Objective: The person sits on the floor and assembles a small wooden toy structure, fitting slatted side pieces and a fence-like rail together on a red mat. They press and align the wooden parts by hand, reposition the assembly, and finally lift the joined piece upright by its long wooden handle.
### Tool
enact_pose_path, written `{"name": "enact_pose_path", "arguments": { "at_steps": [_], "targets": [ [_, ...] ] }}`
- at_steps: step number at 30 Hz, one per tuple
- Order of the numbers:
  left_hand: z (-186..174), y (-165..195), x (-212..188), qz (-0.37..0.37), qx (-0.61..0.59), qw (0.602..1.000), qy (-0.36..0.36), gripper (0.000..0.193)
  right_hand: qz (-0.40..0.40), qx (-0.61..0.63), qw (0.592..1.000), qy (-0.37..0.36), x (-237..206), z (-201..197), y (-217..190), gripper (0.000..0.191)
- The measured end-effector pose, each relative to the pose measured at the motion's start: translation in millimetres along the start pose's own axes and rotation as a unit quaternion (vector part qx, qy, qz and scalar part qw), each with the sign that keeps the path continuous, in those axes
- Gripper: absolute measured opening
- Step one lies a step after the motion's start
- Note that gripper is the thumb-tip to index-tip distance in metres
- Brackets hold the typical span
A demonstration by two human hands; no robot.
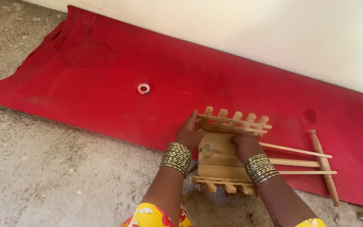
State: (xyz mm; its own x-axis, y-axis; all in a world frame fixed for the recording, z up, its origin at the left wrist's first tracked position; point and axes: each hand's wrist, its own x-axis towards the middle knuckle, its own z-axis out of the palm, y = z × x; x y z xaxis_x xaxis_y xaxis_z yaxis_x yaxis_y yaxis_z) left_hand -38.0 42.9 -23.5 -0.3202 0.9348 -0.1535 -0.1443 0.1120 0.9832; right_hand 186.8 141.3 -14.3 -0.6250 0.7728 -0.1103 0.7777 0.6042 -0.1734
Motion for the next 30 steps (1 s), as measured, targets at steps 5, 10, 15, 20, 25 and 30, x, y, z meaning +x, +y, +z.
{"name": "enact_pose_path", "arguments": {
  "at_steps": [5, 10, 15, 20, 25, 30],
  "targets": [
    [1, 0, 1, 0.009, 0.023, 1.0, 0.007, 0.086, -0.053, -0.011, 0.999, 0.007, 0, -7, -25, 0.023],
    [1, -3, 0, 0.011, 0.007, 1.0, 0.006, 0.087, -0.242, 0.01, 0.969, -0.053, -4, -6, -63, 0.024],
    [-2, -4, 0, 0.023, -0.015, 0.999, -0.018, 0.089, -0.276, -0.049, 0.957, -0.079, 5, -3, -56, 0.022],
    [-2, -2, -4, 0.005, 0.039, 0.999, -0.015, 0.09, -0.088, -0.054, 0.99, -0.098, 14, -9, -13, 0.021],
    [-2, -1, -3, 0.007, 0.053, 0.999, -0.012, 0.089, -0.067, -0.05, 0.996, -0.015, 11, -5, -5, 0.023],
    [-3, -7, 0, 0.009, 0.044, 0.999, -0.015, 0.088, -0.172, 0.025, 0.983, -0.053, 4, 9, -41, 0.019]
  ]
}}
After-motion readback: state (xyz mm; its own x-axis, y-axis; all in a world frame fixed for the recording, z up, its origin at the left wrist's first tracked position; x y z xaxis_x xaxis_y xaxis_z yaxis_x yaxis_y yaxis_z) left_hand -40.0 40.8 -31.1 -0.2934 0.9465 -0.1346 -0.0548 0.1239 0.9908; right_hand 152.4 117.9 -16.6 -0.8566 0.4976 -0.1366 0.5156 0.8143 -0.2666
